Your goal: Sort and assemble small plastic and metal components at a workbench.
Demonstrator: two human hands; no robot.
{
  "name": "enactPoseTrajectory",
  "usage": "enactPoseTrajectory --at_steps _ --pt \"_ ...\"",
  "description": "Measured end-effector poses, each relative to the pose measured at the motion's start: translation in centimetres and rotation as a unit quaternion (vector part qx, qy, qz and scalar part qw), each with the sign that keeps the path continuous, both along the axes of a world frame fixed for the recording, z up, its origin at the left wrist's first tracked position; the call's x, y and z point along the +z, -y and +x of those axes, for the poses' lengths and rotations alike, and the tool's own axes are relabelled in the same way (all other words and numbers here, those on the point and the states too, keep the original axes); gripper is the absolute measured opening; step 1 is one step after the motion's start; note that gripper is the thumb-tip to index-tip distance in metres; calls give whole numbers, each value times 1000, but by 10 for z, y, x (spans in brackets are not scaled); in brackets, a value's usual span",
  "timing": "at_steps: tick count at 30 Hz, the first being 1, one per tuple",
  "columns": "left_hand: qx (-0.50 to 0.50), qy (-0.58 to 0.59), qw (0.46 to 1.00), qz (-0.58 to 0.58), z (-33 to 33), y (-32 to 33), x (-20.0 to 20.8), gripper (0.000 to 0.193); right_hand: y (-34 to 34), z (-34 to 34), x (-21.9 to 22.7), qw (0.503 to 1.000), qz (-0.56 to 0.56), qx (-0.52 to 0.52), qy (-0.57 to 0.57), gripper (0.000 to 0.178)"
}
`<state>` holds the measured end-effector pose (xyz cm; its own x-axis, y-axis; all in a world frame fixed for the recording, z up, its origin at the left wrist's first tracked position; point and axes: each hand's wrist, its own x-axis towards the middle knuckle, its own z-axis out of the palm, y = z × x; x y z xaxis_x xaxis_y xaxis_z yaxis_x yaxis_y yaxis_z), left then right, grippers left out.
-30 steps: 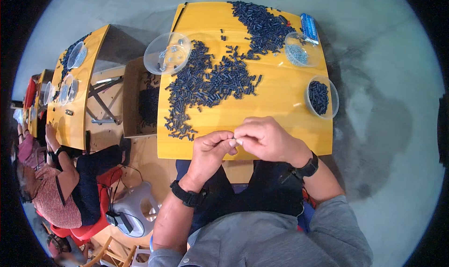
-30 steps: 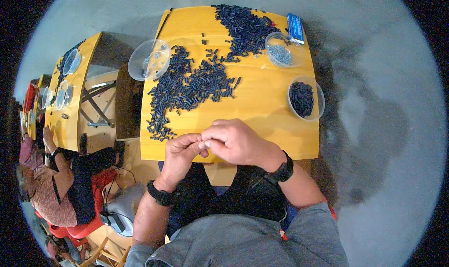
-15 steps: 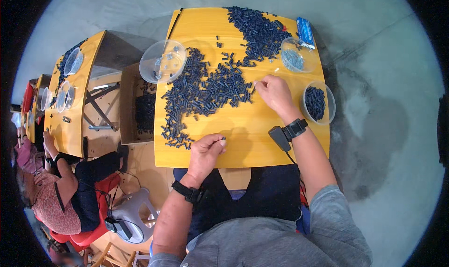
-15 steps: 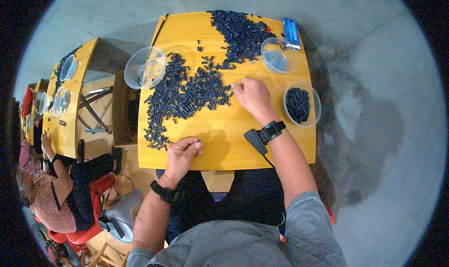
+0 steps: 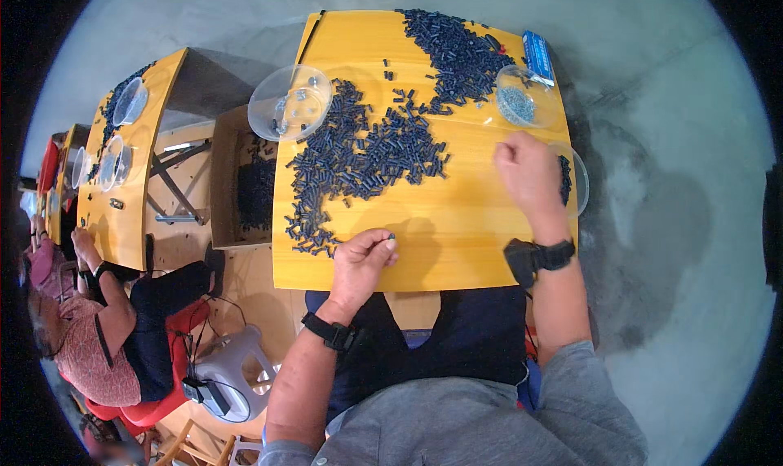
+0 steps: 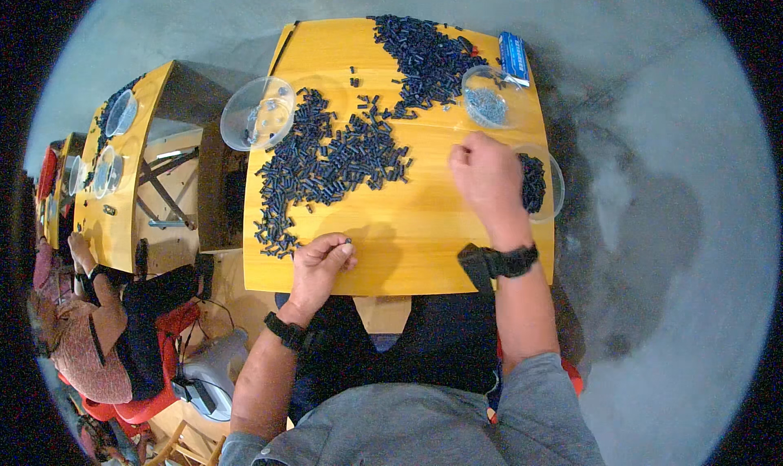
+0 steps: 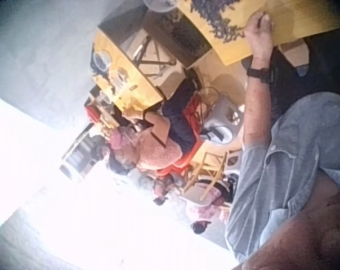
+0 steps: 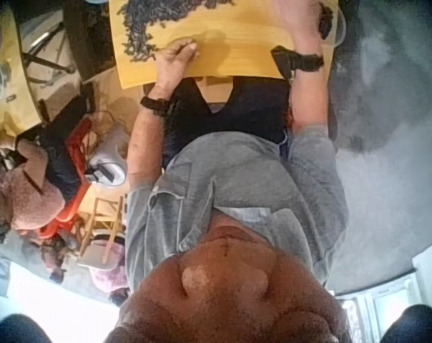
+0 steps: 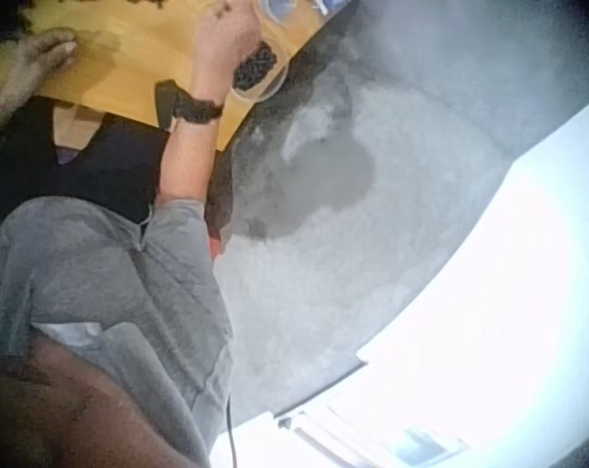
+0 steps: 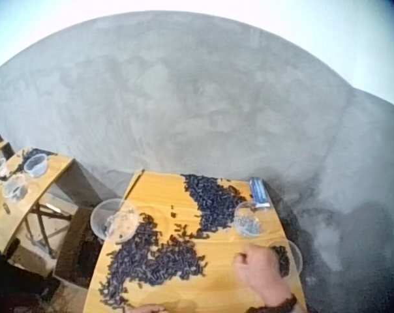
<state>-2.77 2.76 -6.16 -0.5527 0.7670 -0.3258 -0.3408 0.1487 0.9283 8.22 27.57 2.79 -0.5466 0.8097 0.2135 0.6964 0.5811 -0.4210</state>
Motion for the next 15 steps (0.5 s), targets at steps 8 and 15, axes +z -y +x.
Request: enactPoseTrajectory --at_steps 8,15 --pt "19 4 1000 8 1 -2 -1 9 -25 38 13 998 15 -28 61 18" --pt "24 17 1000 9 1 -2 -3 10 -6 -12 -45 971 -37 234 -36 19"
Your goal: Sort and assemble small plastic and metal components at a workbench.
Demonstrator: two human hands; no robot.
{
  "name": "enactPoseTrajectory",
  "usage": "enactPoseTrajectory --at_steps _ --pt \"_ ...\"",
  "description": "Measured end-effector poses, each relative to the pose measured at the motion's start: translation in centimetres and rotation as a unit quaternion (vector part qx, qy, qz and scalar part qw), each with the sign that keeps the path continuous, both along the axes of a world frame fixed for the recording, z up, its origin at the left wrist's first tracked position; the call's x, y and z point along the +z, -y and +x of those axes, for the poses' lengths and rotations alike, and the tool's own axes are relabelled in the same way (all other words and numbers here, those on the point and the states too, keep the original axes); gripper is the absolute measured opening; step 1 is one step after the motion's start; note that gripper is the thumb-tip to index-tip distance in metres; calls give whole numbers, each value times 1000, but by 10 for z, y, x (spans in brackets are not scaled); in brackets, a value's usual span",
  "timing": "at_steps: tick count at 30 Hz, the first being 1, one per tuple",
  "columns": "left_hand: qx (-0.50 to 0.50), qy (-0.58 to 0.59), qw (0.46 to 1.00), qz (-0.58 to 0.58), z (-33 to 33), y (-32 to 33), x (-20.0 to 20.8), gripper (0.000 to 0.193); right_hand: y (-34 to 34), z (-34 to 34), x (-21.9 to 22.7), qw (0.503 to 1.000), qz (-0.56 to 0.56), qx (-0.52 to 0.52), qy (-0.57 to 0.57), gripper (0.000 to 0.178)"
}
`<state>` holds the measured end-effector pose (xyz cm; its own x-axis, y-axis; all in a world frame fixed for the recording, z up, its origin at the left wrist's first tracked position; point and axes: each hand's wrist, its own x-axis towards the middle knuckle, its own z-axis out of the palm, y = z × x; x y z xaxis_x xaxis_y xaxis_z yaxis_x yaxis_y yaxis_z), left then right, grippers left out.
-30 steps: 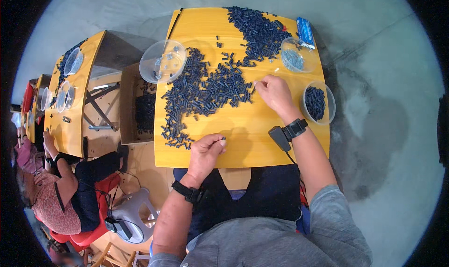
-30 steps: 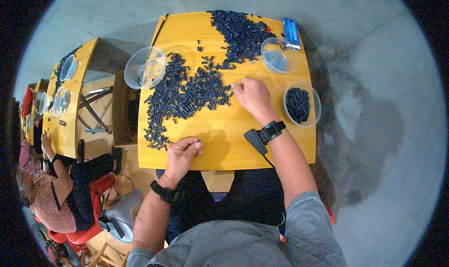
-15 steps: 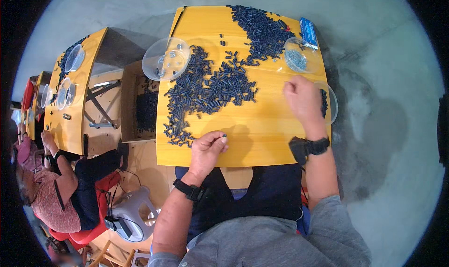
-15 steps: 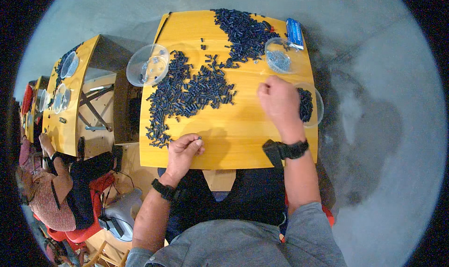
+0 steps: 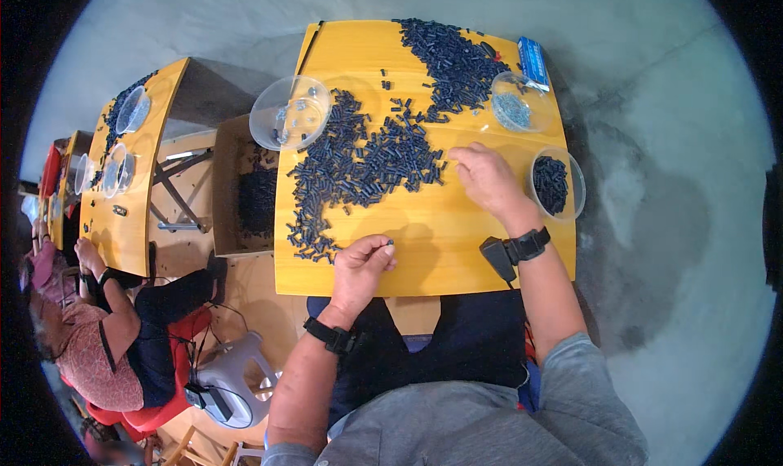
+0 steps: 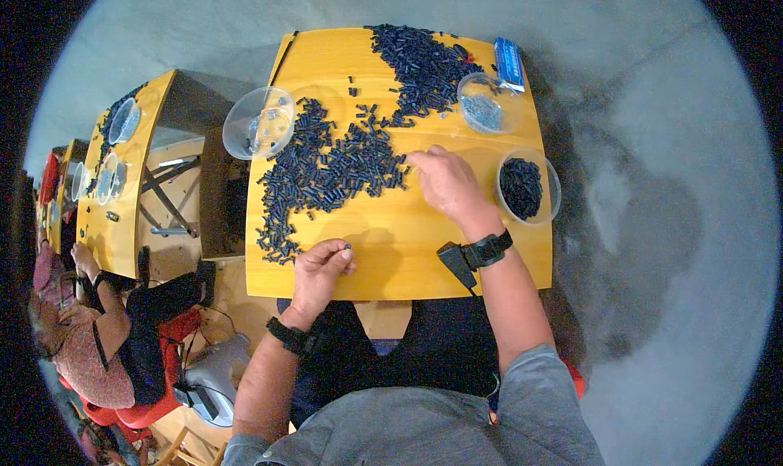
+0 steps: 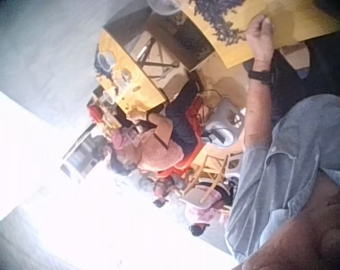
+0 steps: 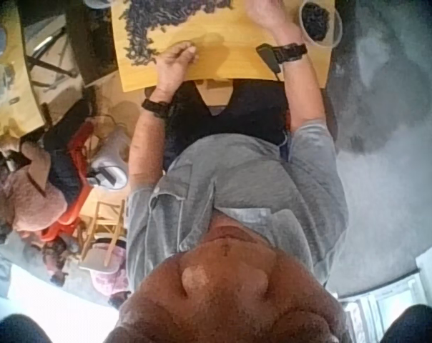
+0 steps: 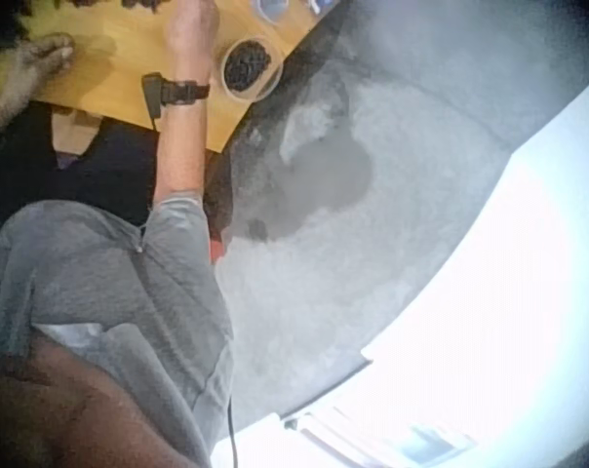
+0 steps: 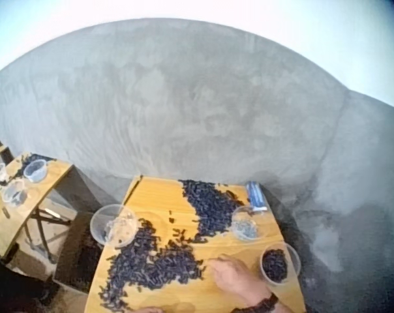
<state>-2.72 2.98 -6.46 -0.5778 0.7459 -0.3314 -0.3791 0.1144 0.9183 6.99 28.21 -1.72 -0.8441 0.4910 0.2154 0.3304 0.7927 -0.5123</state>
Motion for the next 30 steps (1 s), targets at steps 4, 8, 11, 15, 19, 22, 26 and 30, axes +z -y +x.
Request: enactPoseTrajectory --at_steps 4,8,11,15,19,22,26,30 --pt "-3 -2 1000 0 1 -1 -1 10 2 -4 -19 999 22 34 21 19" --pt "15 4 1000 1 1 0 3 10 1 -8 -22 998 25 50 23 16" --pt "4 0 1000 -2 0 -1 3 9 1 -10 -26 998 23 35 46 12" --pt "-3 -5 1000 1 -1 2 1 9 7 -12 -24 995 47 -11 84 9" --pt "-1 7 1000 -3 -3 0 3 10 14 -3 -25 998 9 -36 -56 9" --pt "7 30 1000 6 -5 2 5 11 37 2 -3 944 -313 -85 -60 9" --pt "-5 0 1000 12 2 2 17 12 61 8 13 920 -380 -56 -83 11" --pt "-9 -14 998 61 7 2 48 13 83 14 42 891 -446 17 -82 10"
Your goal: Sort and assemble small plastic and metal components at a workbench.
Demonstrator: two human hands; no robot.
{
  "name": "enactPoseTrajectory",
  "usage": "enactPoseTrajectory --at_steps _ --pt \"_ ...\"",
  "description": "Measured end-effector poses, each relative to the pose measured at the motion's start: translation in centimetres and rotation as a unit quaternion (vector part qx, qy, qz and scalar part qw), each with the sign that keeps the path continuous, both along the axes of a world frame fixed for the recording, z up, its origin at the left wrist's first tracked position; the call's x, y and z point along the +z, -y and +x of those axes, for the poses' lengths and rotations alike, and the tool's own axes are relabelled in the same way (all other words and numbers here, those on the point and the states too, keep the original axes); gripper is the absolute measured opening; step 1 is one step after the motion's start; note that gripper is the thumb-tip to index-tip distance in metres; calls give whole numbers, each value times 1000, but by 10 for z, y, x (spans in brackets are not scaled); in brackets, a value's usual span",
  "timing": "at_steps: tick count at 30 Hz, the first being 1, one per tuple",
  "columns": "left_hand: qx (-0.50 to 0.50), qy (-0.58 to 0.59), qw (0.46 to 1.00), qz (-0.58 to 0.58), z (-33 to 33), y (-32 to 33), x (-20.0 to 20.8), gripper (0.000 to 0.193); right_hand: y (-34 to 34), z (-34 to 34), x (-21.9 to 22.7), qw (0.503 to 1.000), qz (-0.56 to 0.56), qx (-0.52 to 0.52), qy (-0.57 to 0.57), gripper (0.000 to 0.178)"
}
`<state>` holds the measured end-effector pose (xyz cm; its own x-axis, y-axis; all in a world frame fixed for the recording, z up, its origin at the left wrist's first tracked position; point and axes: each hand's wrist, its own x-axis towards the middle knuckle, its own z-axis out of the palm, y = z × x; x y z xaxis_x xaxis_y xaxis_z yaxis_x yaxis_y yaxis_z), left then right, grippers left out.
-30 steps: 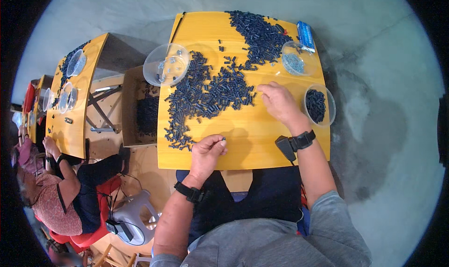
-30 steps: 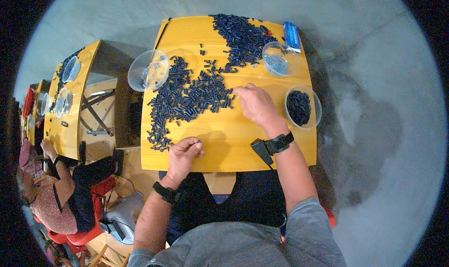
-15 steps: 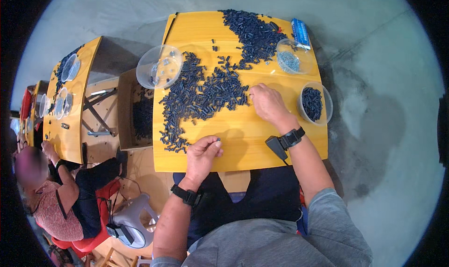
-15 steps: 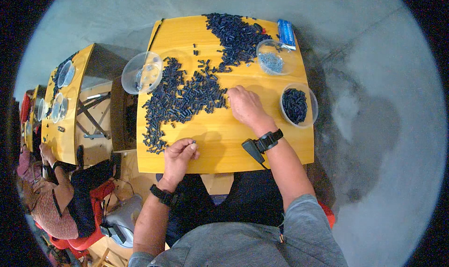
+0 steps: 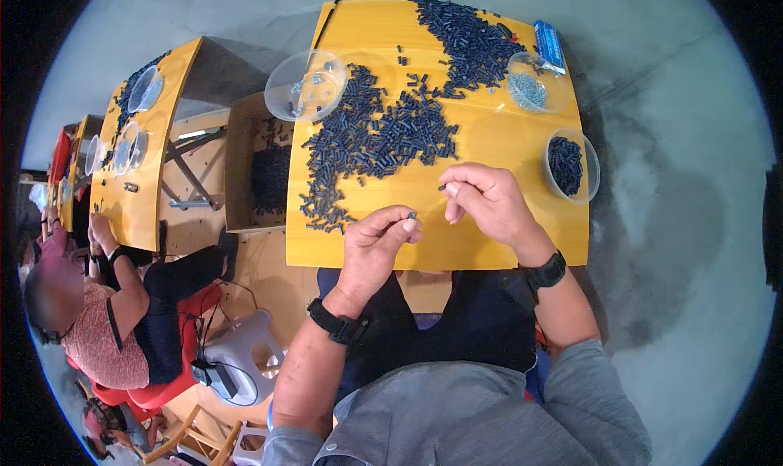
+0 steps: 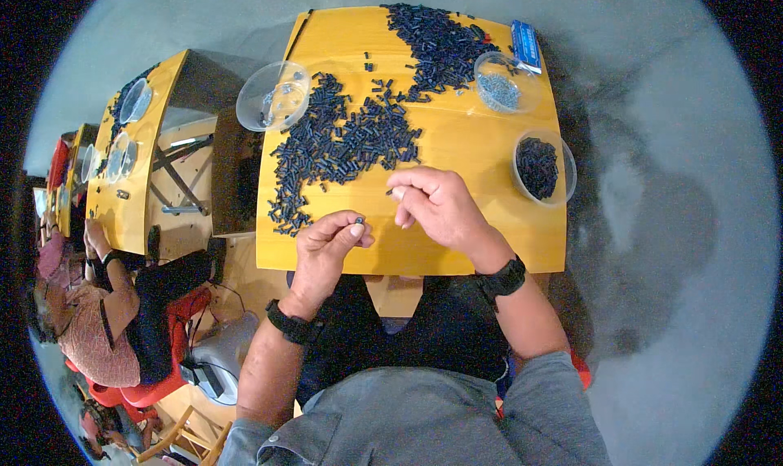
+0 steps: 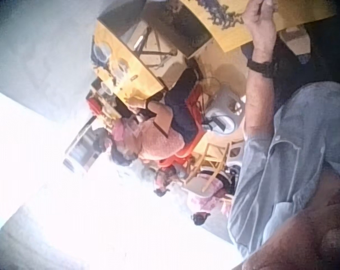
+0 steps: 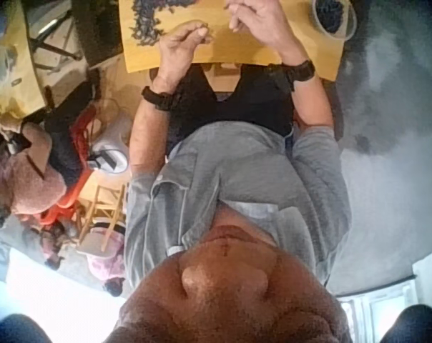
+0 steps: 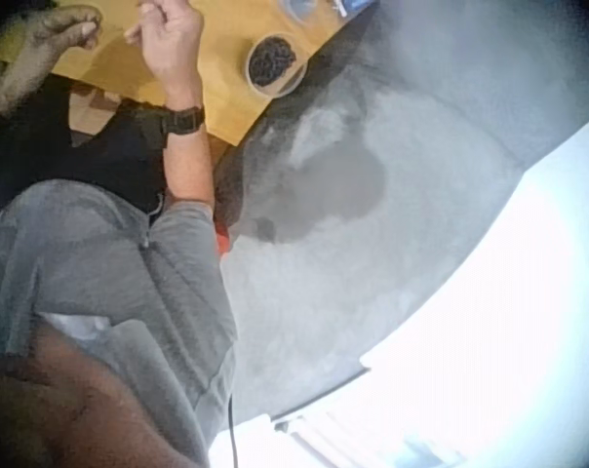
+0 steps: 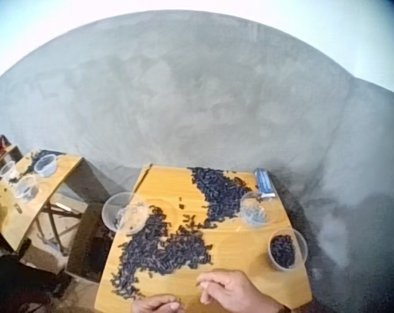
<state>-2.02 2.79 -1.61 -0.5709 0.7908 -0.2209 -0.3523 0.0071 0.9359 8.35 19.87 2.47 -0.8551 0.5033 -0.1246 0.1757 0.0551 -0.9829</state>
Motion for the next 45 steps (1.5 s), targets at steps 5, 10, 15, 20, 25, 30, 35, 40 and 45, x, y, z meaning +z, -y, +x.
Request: enactPoseTrajectory --at_steps 5,10,15,20,25,30,35,40,45 --pt "-32 -37 998 37 0 3 33 11 18 8 30 996 -51 63 -29 10" --pt "-62 -70 994 60 6 8 47 10 24 14 41 983 -132 103 -80 10" --pt "-68 -63 994 60 10 12 53 9 28 19 53 977 -165 111 -74 11" --pt "-70 -46 994 69 12 14 56 9 32 20 55 973 -183 115 -73 14" --pt "-70 -37 995 68 12 16 57 9 33 19 56 975 -167 129 -68 15" --pt "-68 -43 994 74 11 17 55 10 34 17 55 976 -162 129 -63 14" --pt "-67 -48 995 64 11 16 52 11 33 16 51 978 -149 130 -58 14" --pt "-72 -35 995 59 11 16 51 10 34 14 50 982 -143 119 -40 13" --pt "-89 -8 995 31 10 14 57 10 33 11 49 980 -157 119 -11 12"
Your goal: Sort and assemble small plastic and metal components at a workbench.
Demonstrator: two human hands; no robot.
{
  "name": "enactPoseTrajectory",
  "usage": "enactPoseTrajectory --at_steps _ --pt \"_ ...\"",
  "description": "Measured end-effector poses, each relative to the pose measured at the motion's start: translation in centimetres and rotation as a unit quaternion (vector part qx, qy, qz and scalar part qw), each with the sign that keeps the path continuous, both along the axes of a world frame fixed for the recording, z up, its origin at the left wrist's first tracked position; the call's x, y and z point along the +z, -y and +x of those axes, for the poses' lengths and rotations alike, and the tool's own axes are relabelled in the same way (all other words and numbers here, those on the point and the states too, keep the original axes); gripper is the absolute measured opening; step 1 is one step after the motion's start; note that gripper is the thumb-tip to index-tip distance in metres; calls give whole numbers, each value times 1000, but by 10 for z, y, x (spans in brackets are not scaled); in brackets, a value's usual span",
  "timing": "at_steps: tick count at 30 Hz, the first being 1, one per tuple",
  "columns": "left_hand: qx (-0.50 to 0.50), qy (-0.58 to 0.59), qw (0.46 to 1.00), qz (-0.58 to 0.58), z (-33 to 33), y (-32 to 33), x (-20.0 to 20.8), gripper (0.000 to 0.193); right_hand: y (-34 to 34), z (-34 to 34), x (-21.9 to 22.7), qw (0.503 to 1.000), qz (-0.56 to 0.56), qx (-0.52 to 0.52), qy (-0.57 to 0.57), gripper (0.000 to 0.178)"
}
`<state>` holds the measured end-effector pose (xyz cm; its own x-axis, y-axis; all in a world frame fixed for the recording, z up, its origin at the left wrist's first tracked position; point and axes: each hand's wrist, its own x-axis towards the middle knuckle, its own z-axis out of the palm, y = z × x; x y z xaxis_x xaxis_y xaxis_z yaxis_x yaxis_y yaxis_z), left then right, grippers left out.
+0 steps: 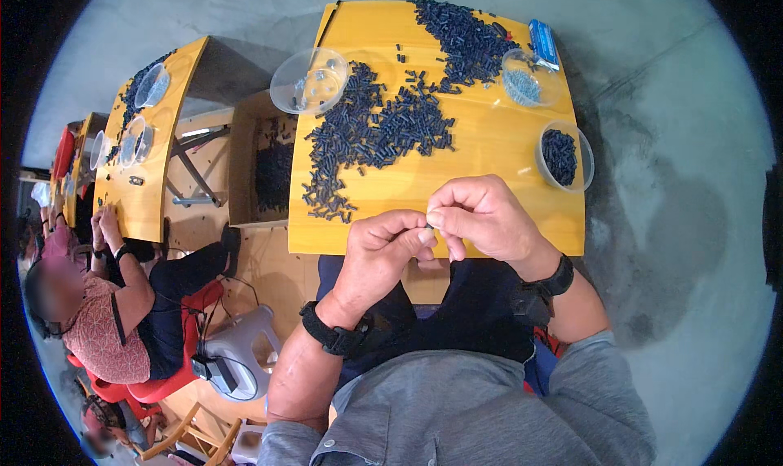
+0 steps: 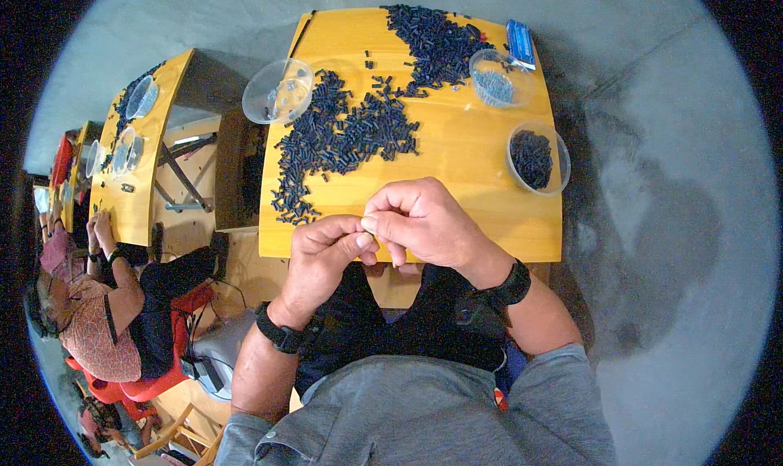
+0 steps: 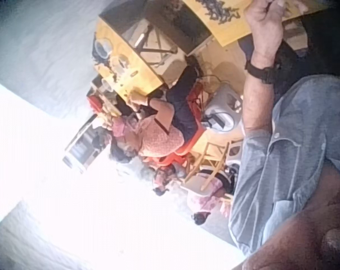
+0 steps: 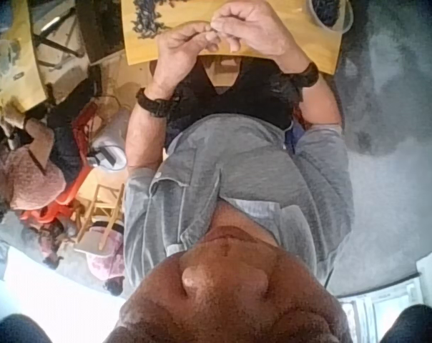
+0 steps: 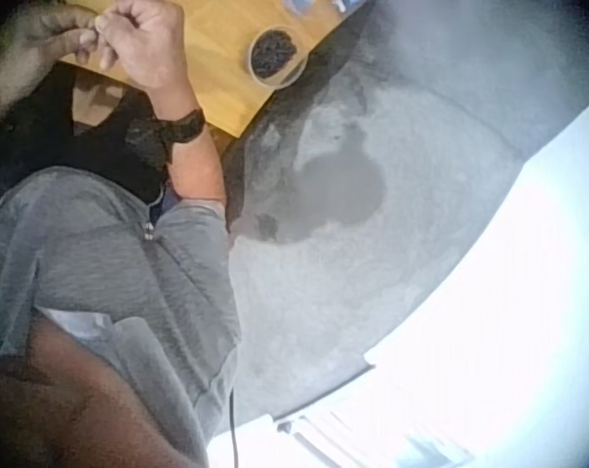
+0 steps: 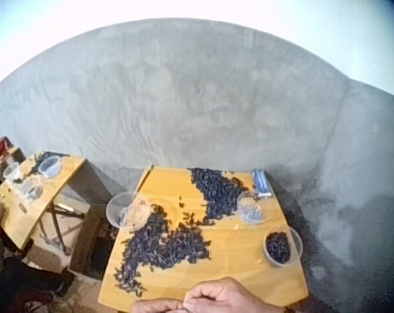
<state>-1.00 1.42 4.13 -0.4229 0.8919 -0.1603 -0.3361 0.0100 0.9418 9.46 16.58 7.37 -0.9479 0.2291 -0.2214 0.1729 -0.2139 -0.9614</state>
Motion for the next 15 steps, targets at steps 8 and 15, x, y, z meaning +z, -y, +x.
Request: enactPoseTrajectory --at_steps 8,15 --pt "31 -18 999 -39 4 -11 1 10 3 1 -7 998 -21 -60 25 11" --pt "32 -77 996 39 2 -14 -3 10 -4 6 -7 977 -199 -71 11 32"
